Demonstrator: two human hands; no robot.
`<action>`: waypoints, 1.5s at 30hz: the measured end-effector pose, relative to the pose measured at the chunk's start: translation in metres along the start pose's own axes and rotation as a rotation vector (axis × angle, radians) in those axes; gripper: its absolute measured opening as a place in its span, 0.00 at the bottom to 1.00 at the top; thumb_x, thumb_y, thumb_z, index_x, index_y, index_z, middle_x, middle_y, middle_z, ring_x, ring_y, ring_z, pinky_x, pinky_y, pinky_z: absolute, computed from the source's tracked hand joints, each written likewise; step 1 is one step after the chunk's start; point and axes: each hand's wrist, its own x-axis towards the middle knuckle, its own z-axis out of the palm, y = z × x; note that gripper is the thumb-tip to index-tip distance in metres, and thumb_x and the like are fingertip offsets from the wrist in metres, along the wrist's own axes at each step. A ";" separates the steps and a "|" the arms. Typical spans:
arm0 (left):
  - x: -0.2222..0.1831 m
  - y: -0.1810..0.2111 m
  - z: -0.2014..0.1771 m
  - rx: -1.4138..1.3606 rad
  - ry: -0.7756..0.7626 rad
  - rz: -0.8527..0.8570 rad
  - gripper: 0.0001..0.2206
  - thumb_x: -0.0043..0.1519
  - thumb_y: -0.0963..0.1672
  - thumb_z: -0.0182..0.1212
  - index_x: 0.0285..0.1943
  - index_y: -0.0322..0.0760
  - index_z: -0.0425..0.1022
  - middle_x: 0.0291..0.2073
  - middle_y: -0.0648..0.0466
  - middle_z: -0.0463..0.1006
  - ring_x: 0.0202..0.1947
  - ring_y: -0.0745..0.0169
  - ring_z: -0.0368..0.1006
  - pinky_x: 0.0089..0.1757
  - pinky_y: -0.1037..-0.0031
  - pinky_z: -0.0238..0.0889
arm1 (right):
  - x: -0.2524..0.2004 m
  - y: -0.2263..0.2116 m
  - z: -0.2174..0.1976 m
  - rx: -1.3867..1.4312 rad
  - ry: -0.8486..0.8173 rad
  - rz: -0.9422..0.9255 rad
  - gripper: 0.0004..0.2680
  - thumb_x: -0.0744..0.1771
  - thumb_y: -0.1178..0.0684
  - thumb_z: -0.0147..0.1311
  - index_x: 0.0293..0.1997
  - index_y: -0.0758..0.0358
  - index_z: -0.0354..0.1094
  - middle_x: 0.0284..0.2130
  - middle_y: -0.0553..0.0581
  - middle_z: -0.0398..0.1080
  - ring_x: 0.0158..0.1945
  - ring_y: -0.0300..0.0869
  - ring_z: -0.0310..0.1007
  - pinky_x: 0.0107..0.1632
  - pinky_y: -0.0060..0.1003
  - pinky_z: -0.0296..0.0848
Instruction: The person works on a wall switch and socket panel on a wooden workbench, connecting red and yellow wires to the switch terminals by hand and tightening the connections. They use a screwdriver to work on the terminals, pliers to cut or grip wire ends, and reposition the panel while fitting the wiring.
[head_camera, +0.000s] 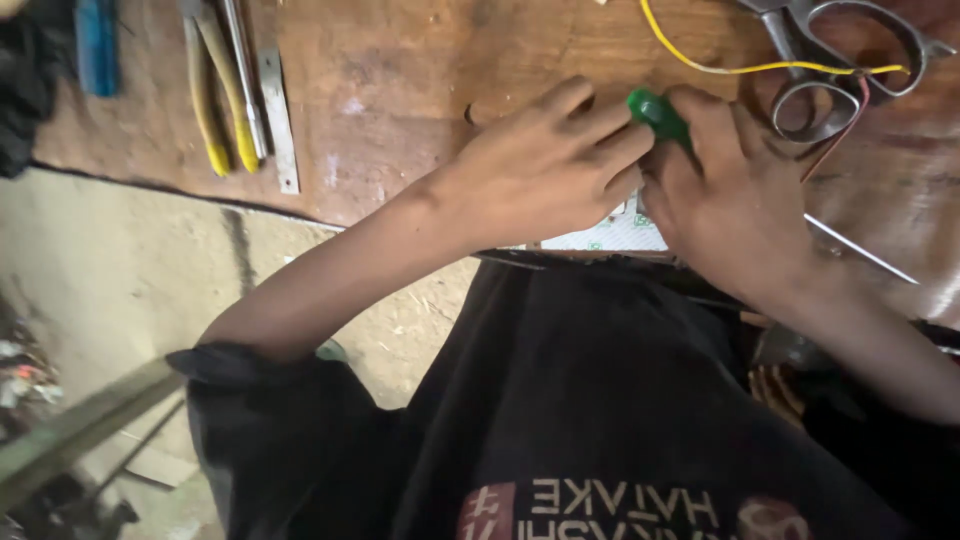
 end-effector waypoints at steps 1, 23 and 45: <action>0.002 -0.002 -0.002 -0.033 -0.034 0.011 0.07 0.61 0.44 0.61 0.38 0.36 0.80 0.46 0.53 0.76 0.51 0.60 0.72 0.50 0.68 0.64 | -0.001 0.001 0.001 -0.005 -0.003 0.001 0.08 0.61 0.60 0.63 0.39 0.73 0.71 0.52 0.63 0.63 0.43 0.52 0.73 0.37 0.42 0.76; -0.002 0.014 -0.008 -0.359 -0.045 -0.366 0.05 0.59 0.41 0.65 0.42 0.37 0.77 0.40 0.55 0.73 0.45 0.57 0.74 0.44 0.68 0.71 | -0.018 0.007 0.011 0.071 -0.030 0.097 0.07 0.64 0.56 0.62 0.40 0.66 0.70 0.55 0.61 0.63 0.44 0.51 0.75 0.35 0.41 0.75; -0.034 0.046 0.024 -0.561 0.039 -0.629 0.31 0.62 0.58 0.68 0.66 0.39 0.70 0.66 0.48 0.66 0.64 0.43 0.63 0.60 0.53 0.56 | -0.021 0.007 -0.005 0.055 -0.094 0.019 0.06 0.65 0.57 0.62 0.42 0.64 0.71 0.56 0.61 0.62 0.52 0.54 0.73 0.49 0.47 0.78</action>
